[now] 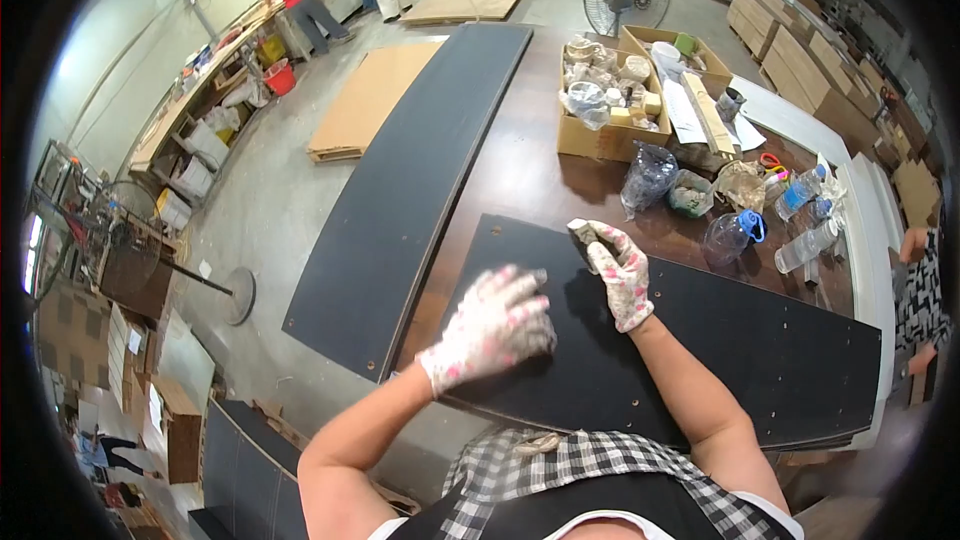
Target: The person sands the edges of black wooden panels using a sanding block and wipes the surfaces with a cloth.
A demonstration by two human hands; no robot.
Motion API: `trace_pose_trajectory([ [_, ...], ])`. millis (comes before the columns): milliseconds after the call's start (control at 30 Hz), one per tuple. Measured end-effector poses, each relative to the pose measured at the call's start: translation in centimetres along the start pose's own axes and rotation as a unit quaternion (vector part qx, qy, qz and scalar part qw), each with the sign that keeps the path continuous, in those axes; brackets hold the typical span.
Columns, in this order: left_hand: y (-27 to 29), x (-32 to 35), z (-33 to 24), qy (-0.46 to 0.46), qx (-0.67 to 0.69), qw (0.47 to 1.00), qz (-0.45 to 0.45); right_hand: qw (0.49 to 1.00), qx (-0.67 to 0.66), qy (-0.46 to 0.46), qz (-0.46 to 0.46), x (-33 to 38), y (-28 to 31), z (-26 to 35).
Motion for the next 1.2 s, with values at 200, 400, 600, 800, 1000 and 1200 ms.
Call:
trace_pose_trajectory([
  [200,-0.9,-3.1,9.2,0.118,-0.117,0.984,-0.063,0.999,0.018,-0.035,-0.007,-0.1,-1.5,1.2],
  [400,0.4,4.7,2.8,0.207,-0.087,0.962,-0.154,0.997,0.06,-0.038,-0.038,-0.6,0.2,0.2],
  [600,4.8,20.0,-2.5,0.495,0.156,0.77,-0.372,0.987,0.149,0.027,-0.059,-0.6,-1.4,0.7],
  [800,6.2,8.7,-4.8,0.199,0.016,0.941,-0.273,0.98,0.179,0.044,-0.08,-1.1,-0.8,1.0],
  [1000,0.8,-0.4,-1.6,0.05,-0.057,0.996,-0.048,0.997,0.064,-0.043,-0.025,-1.0,-0.2,-0.4],
  [1200,6.0,1.6,8.7,0.246,0.061,0.94,-0.23,0.954,0.28,0.088,-0.058,-1.1,1.7,1.2],
])
Point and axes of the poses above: each hand's wrist, its own x-axis away from the middle knuckle, its own y-axis out of the back of the hand, z = x × y, the point moved 4 cm from there along -x, towards the middle knuckle, and after that the axes turned 13 degrees about -y, right-handed, at the moved point
